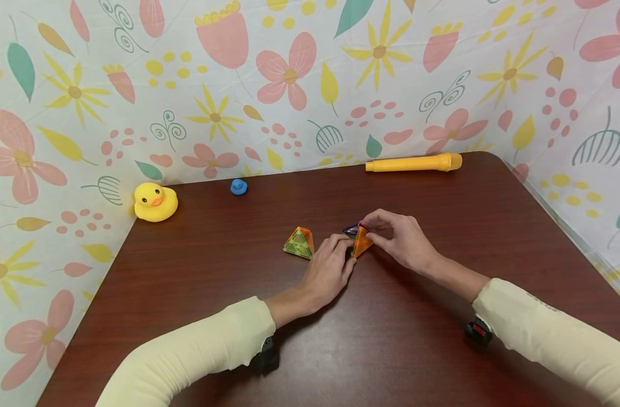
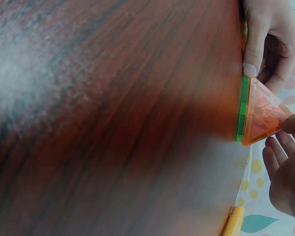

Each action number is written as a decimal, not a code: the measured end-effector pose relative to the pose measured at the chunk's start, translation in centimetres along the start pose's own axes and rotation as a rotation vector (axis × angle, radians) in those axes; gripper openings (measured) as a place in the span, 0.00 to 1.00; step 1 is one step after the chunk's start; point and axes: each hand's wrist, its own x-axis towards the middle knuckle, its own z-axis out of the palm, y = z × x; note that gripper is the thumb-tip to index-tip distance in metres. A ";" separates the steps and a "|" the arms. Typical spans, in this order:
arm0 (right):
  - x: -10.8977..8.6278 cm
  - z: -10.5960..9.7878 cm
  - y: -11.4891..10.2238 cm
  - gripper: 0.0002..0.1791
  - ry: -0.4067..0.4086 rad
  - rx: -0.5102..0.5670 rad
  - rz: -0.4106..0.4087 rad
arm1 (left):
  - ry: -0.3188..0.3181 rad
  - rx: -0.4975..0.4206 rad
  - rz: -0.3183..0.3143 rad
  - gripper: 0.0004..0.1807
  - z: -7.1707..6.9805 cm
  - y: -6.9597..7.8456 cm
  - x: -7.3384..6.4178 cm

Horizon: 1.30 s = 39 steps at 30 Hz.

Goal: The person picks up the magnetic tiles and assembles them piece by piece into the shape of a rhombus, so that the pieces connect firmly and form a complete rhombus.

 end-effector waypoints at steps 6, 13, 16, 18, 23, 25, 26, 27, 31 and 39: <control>-0.1 0.1 0.1 0.20 -0.027 -0.037 0.037 | 0.019 -0.001 0.020 0.19 0.0 -0.1 -0.1; -0.1 0.0 0.3 0.22 -0.084 -0.089 0.082 | 0.021 0.009 0.022 0.19 0.0 -0.1 -0.1; -0.1 0.0 0.4 0.23 -0.094 -0.104 0.089 | 0.015 0.008 0.016 0.19 0.0 0.0 -0.1; -0.1 0.0 0.5 0.23 -0.100 -0.100 0.088 | 0.013 0.003 0.016 0.19 -0.1 0.0 -0.1; -0.1 0.1 0.7 0.23 -0.111 -0.089 0.086 | 0.017 -0.013 0.025 0.20 -0.1 0.0 -0.1; 0.0 0.1 0.7 0.23 -0.112 -0.089 0.085 | 0.015 -0.015 0.025 0.20 -0.2 0.0 -0.1; 0.0 0.1 0.7 0.23 -0.113 -0.088 0.086 | 0.012 -0.017 0.024 0.20 -0.2 0.0 -0.1; 0.0 0.1 0.7 0.23 -0.112 -0.087 0.086 | 0.008 -0.017 0.022 0.20 -0.3 -0.1 -0.1; 0.0 0.1 0.7 0.23 -0.115 -0.081 0.090 | -0.006 -0.025 0.016 0.21 -0.3 -0.1 0.0; 0.1 0.2 0.8 0.22 -0.122 -0.076 0.096 | -0.016 -0.061 0.052 0.22 -1.1 -0.2 -0.1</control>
